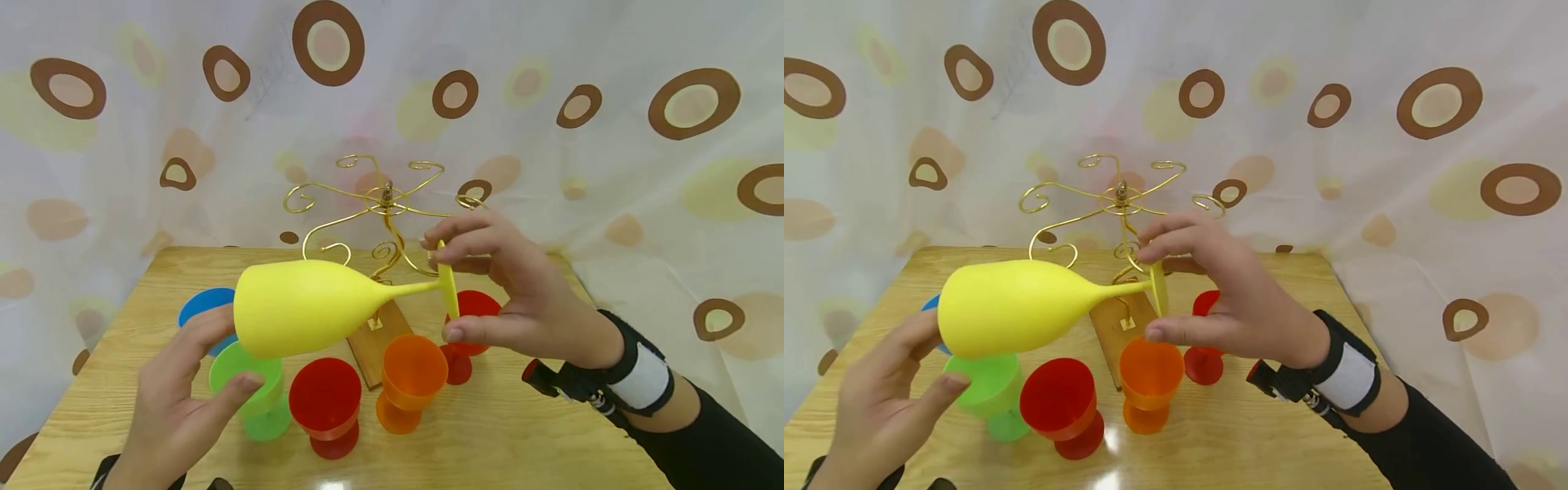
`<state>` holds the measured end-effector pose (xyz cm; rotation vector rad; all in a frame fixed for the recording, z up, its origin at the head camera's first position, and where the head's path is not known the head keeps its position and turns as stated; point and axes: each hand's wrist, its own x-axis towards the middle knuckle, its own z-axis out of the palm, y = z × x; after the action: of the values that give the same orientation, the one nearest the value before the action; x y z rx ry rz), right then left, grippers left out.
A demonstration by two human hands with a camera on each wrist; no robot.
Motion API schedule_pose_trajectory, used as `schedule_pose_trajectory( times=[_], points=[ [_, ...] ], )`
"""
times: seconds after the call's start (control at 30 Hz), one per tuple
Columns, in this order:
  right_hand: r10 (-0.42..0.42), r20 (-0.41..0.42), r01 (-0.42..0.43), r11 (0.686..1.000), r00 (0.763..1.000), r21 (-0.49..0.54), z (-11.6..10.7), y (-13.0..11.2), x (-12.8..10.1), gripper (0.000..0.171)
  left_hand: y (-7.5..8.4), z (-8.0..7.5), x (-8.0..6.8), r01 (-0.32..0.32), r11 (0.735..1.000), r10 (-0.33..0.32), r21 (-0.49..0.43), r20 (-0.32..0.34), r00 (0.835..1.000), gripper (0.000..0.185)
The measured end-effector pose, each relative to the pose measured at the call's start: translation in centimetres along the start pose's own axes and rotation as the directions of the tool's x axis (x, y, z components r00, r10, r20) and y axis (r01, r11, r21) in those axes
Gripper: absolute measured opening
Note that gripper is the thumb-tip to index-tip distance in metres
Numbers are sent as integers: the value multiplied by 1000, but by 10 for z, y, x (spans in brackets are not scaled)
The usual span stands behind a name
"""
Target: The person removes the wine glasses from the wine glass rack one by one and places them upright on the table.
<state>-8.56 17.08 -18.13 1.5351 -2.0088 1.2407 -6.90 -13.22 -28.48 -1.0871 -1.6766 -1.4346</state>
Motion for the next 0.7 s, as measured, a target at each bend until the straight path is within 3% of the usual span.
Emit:
schedule_pose_trajectory(
  times=[0.17, 0.3, 0.47, 0.7],
  points=[
    [-135, -65, 129, 987, 989, -96, 9, 7, -17, 49, -3, 5, 0, -10, 996, 12, -90, 22, 1000, 49],
    [-201, -111, 182, 970, 973, -162, 15, 11, -31, 48, -1, 8, 0, -11, 991, 12, -135, 6, 1000, 45],
    [-193, -102, 173, 968, 976, -180, 20, 11, -47, 47, -2, 12, 3, -65, 988, 65, -142, -6, 998, 38],
    [-121, -31, 113, 977, 992, -183, 24, 12, -60, 46, -3, 17, 11, -151, 979, 153, -134, 5, 988, 32]
  ],
)
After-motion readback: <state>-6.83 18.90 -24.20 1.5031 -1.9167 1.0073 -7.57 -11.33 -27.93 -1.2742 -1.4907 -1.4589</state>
